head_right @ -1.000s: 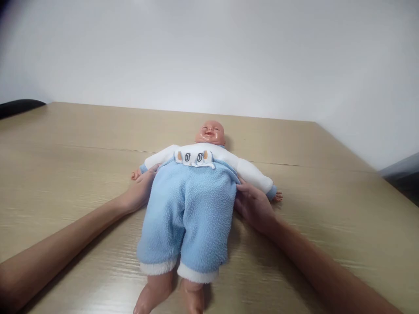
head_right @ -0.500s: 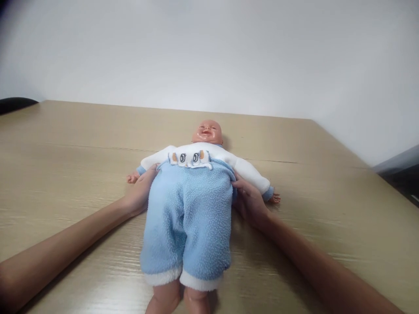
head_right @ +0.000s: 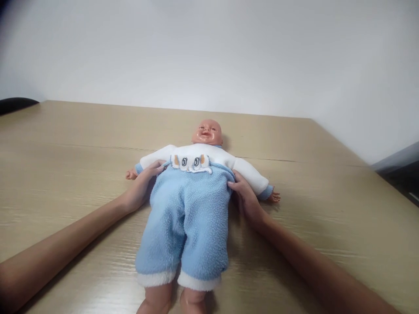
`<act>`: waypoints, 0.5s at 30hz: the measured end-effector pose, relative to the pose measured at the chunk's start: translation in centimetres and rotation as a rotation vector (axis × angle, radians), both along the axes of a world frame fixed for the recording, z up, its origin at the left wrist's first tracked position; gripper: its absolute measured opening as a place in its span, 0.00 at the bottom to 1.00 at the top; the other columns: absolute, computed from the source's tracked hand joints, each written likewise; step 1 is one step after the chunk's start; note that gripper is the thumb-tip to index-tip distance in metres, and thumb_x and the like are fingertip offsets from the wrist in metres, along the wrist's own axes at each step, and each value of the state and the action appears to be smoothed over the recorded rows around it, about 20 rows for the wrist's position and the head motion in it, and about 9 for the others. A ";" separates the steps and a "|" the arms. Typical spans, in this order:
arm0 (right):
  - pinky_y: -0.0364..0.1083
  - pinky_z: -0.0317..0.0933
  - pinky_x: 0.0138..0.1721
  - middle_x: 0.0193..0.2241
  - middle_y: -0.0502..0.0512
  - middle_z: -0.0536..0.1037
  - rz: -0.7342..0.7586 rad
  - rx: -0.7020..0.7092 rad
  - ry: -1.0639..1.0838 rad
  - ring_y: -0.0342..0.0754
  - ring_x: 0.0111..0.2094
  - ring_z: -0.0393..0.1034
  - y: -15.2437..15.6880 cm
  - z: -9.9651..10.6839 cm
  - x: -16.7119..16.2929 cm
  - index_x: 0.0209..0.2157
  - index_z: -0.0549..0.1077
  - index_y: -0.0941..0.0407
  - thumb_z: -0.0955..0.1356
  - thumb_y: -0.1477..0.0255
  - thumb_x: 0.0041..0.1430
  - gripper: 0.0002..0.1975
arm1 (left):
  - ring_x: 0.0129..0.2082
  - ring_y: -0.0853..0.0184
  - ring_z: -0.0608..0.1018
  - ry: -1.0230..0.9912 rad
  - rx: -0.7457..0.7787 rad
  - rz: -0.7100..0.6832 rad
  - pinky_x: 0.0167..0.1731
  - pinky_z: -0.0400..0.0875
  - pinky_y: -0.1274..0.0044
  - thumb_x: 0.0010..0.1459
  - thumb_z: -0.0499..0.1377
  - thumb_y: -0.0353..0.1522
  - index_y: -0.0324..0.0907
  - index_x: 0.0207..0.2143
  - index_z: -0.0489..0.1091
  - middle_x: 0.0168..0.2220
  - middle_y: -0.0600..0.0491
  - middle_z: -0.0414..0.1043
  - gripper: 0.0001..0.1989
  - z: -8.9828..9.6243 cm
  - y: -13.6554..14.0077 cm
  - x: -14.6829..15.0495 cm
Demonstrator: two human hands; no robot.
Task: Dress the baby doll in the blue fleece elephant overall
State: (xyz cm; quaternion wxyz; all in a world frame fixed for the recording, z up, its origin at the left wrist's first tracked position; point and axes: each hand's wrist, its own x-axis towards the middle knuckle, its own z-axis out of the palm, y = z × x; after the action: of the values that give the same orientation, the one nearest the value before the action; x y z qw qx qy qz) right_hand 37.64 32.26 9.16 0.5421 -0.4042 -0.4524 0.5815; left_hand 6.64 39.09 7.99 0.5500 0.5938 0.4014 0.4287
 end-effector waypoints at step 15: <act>0.46 0.61 0.44 0.37 0.48 0.74 -0.067 0.122 -0.269 0.49 0.39 0.66 3.6 0.9 1.3 0.43 0.74 0.51 0.75 0.54 0.67 0.16 | 0.40 0.63 0.70 0.264 0.205 -0.168 0.40 0.62 0.72 0.73 0.62 0.50 0.44 0.47 0.72 0.40 0.54 0.68 0.19 5.2 1.4 1.9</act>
State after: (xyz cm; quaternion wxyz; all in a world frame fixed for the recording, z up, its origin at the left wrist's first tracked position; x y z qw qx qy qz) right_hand 38.93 35.90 10.05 0.5193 -0.4596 -0.5419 0.4748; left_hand 8.56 40.49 13.15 0.4631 0.7293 0.3734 0.3381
